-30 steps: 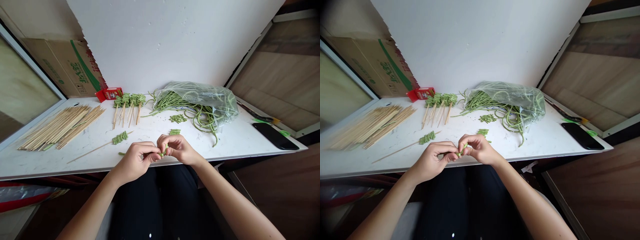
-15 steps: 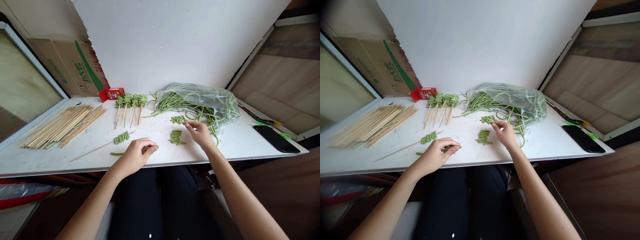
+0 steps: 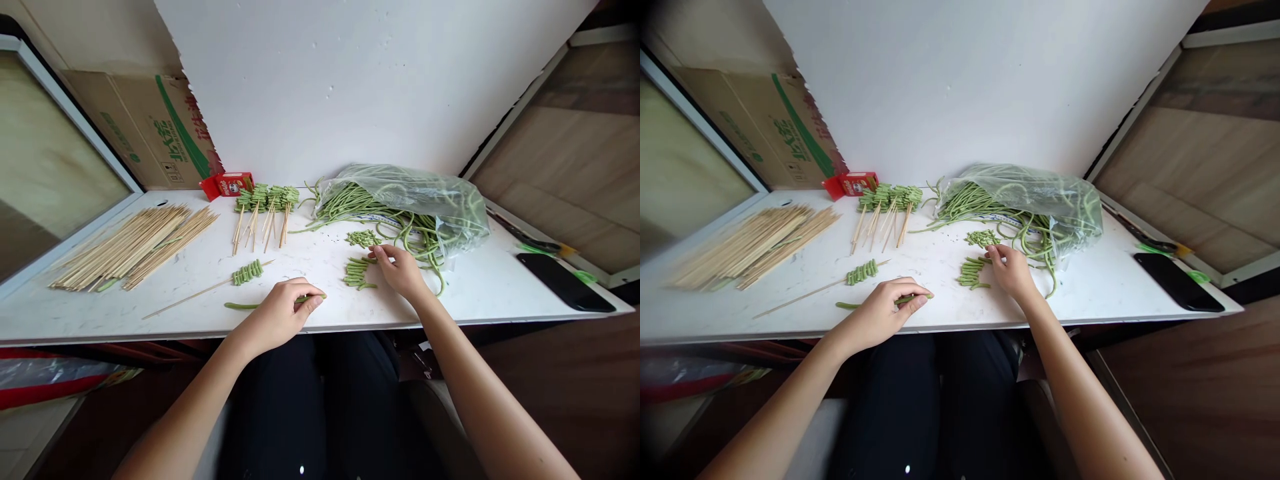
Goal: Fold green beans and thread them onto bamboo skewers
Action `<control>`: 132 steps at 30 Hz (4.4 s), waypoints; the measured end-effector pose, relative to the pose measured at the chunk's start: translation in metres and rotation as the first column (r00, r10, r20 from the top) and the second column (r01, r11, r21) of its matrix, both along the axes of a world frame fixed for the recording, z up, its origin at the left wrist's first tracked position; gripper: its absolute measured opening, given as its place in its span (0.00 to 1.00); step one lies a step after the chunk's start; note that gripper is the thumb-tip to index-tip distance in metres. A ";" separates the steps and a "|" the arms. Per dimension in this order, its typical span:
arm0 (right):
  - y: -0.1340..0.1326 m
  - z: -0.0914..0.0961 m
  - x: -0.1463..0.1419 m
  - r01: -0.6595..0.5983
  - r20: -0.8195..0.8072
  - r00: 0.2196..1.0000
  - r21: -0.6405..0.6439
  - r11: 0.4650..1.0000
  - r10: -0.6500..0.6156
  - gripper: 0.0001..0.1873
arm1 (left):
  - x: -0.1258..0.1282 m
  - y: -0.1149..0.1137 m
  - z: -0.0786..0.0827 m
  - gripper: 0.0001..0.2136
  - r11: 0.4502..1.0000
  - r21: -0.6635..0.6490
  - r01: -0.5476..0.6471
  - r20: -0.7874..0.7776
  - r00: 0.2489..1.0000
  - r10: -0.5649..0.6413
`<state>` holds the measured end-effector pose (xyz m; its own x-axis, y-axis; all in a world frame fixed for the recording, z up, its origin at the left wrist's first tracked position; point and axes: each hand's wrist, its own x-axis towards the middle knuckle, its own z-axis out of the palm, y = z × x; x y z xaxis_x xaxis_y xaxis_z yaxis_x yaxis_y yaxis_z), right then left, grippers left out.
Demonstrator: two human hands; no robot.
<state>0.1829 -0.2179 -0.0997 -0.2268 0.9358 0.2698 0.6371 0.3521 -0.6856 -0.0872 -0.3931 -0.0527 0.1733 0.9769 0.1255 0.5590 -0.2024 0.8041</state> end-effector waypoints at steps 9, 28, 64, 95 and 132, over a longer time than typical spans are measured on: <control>-0.042 0.038 -0.028 -0.343 -0.148 0.927 0.031 0.939 0.344 0.19 | -0.001 0.001 -0.007 0.16 0.997 0.063 -0.042 0.004 0.999 0.041; -0.075 0.043 -0.055 -0.592 -0.100 0.775 0.230 0.772 0.624 0.09 | 0.002 0.006 -0.006 0.07 0.978 0.150 -0.145 0.053 0.989 0.139; -0.030 0.035 -0.011 -0.551 -0.644 0.616 0.058 0.832 0.453 0.17 | -0.011 -0.008 0.021 0.12 0.994 0.015 0.107 0.130 0.986 -0.108; -0.060 0.049 -0.038 -0.508 -0.197 0.844 0.003 0.861 0.499 0.20 | -0.002 0.003 0.001 0.17 0.987 0.045 -0.155 0.230 0.963 0.141; -0.088 0.030 -0.066 -0.848 -0.622 0.424 -0.018 0.529 0.659 0.12 | 0.005 -0.007 0.015 0.08 0.984 0.123 0.126 0.255 0.955 -0.154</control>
<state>0.1172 -0.3055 -0.0701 -0.8045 0.4899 0.3358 -0.2463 0.2393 -0.9392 -0.0826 -0.3998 -0.0378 0.2545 0.9242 0.2848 0.2908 -0.3540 0.8889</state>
